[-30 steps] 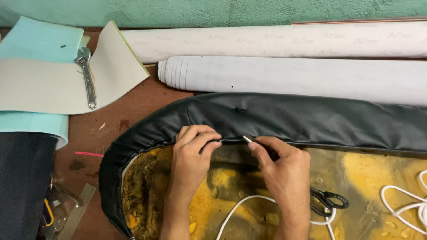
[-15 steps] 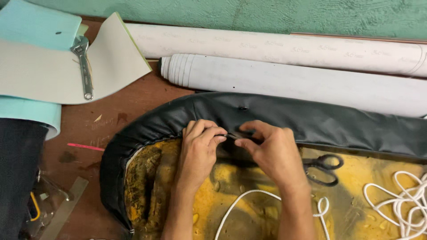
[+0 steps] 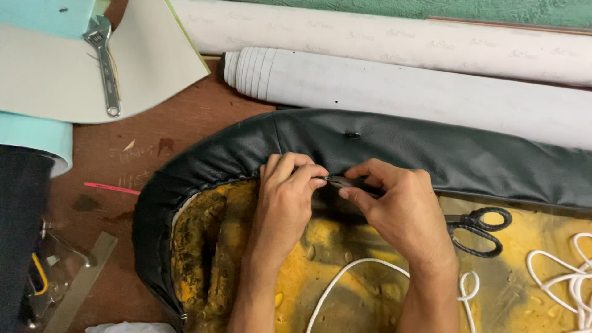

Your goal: The person threads a white cord through the edge of a black leather cover on a large piece of yellow upholstery foam and ties it securely, then works with another person to align and pull the cover over the foam.

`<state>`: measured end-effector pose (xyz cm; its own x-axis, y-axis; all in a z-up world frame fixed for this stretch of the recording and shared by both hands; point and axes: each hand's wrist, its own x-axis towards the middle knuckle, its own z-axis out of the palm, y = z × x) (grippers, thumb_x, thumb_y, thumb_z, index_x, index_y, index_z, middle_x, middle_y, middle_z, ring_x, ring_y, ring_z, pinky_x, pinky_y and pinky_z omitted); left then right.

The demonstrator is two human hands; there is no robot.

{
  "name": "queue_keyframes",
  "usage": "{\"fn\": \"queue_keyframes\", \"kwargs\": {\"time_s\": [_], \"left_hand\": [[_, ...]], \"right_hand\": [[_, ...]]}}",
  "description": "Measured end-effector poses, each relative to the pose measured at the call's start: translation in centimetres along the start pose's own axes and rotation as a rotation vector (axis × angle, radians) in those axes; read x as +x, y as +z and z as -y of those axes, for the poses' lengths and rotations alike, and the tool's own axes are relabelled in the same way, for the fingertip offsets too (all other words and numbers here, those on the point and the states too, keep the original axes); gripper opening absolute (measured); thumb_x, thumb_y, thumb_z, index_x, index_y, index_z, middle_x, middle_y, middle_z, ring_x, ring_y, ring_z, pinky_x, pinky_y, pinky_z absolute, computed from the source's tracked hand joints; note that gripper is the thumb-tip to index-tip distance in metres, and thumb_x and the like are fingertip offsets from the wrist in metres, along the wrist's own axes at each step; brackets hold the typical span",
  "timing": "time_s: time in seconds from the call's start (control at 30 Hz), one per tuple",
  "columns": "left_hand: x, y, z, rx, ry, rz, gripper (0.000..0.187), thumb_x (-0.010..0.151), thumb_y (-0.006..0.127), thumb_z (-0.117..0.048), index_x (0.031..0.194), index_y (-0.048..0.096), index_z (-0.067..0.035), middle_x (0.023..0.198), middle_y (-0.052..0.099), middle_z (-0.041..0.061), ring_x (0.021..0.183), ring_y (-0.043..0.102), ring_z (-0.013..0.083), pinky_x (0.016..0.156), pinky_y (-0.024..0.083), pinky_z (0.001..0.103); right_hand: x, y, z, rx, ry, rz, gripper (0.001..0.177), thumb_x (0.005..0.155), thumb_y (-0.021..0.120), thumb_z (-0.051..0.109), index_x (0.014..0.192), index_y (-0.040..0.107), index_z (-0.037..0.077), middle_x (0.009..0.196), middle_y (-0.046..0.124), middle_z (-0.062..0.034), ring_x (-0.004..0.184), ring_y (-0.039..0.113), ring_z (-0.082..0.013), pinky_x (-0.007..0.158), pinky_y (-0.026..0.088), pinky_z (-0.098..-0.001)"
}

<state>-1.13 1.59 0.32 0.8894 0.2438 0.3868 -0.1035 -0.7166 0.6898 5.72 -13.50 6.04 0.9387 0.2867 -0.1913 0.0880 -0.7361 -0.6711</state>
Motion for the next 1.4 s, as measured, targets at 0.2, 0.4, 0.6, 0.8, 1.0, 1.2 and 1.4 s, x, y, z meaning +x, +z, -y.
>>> {"fn": "queue_keyframes", "kwargs": {"time_s": [0.2,0.4,0.6,0.8,1.0,1.2,1.4], "left_hand": [[0.0,0.1,0.2,0.018,0.041,-0.022,0.010,0.087,0.076,-0.005,0.097,0.074,-0.007,0.099,0.065,0.004,0.096,0.059,0.0259,0.089,0.047,0.040],[0.3,-0.3,0.2,-0.018,0.057,-0.015,0.015,0.083,0.079,-0.006,0.098,0.075,-0.007,0.099,0.065,0.004,0.096,0.059,0.0255,0.088,0.047,0.039],[0.4,-0.2,-0.2,0.003,0.090,-0.062,0.015,0.081,0.084,-0.009,0.095,0.078,-0.009,0.095,0.067,0.003,0.093,0.061,0.0231,0.084,0.050,0.037],[0.4,-0.5,-0.5,0.011,0.091,-0.050,0.014,0.082,0.082,-0.006,0.095,0.078,-0.008,0.096,0.070,0.002,0.091,0.063,0.0218,0.084,0.052,0.036],[0.4,-0.4,-0.4,0.042,0.097,-0.032,0.012,0.083,0.080,-0.005,0.094,0.078,-0.006,0.096,0.071,0.003,0.090,0.064,0.0228,0.083,0.053,0.037],[0.4,-0.5,-0.5,0.025,0.097,-0.044,0.007,0.086,0.078,-0.006,0.093,0.077,-0.006,0.097,0.071,0.002,0.092,0.065,0.0227,0.084,0.054,0.037],[0.4,-0.4,-0.5,0.019,0.081,-0.051,0.005,0.088,0.078,-0.008,0.092,0.076,-0.007,0.095,0.071,0.002,0.090,0.064,0.0223,0.083,0.053,0.037]], "right_hand": [[-0.1,0.4,-1.1,0.033,-0.064,-0.048,0.034,0.073,0.089,0.021,0.102,0.079,0.008,0.072,0.075,-0.0136,0.045,0.057,-0.0178,0.047,0.048,-0.0334],[-0.1,0.0,-1.4,0.096,0.020,-0.036,0.032,0.072,0.090,0.019,0.099,0.079,0.006,0.057,0.066,-0.0086,0.046,0.047,-0.0117,0.043,0.041,-0.0324],[-0.2,0.0,-1.4,0.146,0.044,0.003,0.032,0.071,0.090,0.019,0.099,0.079,0.007,0.051,0.058,-0.0058,0.044,0.039,-0.0109,0.041,0.035,-0.0335],[0.1,0.4,-1.2,0.095,-0.019,-0.033,0.032,0.071,0.090,0.021,0.098,0.079,0.008,0.056,0.066,-0.0079,0.042,0.043,-0.0130,0.041,0.038,-0.0336],[0.1,0.6,-0.9,0.040,-0.036,-0.039,0.030,0.072,0.089,0.023,0.097,0.079,0.009,0.063,0.073,-0.0106,0.043,0.058,-0.0149,0.044,0.046,-0.0326],[0.1,0.8,-1.2,0.020,-0.085,-0.047,0.030,0.073,0.089,0.023,0.097,0.079,0.009,0.069,0.076,-0.0114,0.044,0.065,-0.0179,0.046,0.049,-0.0331],[0.1,1.0,-1.7,0.033,-0.181,-0.083,0.030,0.073,0.089,0.024,0.096,0.078,0.008,0.072,0.075,-0.0121,0.047,0.067,-0.0197,0.047,0.051,-0.0332]]}}
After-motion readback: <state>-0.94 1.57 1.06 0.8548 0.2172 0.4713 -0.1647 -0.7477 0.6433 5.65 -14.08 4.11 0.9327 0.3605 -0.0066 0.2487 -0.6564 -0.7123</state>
